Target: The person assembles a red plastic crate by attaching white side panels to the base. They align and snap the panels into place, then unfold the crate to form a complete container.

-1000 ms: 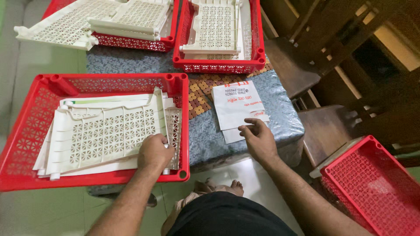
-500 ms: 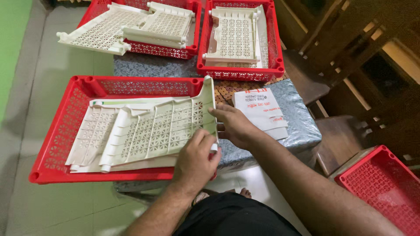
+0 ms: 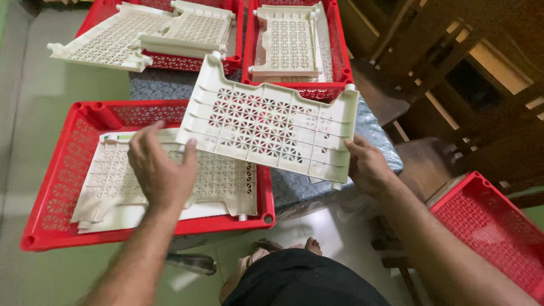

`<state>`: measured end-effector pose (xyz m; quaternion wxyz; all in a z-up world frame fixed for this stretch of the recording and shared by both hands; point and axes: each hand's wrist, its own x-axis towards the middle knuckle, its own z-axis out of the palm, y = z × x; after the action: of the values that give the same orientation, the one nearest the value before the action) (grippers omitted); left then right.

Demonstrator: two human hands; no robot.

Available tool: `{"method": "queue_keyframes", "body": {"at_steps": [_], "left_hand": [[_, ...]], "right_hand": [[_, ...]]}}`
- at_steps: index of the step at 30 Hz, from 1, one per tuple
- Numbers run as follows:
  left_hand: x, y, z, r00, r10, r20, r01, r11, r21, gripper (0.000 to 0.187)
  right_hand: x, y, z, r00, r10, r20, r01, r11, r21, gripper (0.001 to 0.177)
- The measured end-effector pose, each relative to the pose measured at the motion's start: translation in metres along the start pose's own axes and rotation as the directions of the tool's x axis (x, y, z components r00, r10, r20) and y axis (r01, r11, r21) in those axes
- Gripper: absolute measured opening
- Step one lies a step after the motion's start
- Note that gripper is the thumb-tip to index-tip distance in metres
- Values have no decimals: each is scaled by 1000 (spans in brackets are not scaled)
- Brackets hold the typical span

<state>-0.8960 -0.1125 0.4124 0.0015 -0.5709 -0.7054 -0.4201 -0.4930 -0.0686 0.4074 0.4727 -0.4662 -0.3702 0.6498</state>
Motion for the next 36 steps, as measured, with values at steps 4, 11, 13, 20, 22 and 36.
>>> {"method": "queue_keyframes", "body": {"at_steps": [4,11,13,20,22,36], "left_hand": [[33,-2,34,841,-255,478,511,666,-544,52],[51,41,99,665,62,744,694,317,-646,30],[54,59,111,592,154,791,700,387,-600,29],[33,135,153,430,346,834,751,376,-543,29],[23,157,165,406,387,828,776,332,-536,29],[-97,344,254,258,468,845,737,470,-485,58]], "right_hand": [[-22,-4,-33,996,-94,14,91,990,108,45],[-64,-2,-74,958,-140,-252,186,968,167,49],[-76,-2,-94,939,-241,-244,292,936,197,47],[-123,4,-162,843,-292,-453,394,907,149,43],[-138,10,-175,824,-250,-509,369,918,146,42],[-254,71,-304,565,-54,-823,333,928,168,46]]}}
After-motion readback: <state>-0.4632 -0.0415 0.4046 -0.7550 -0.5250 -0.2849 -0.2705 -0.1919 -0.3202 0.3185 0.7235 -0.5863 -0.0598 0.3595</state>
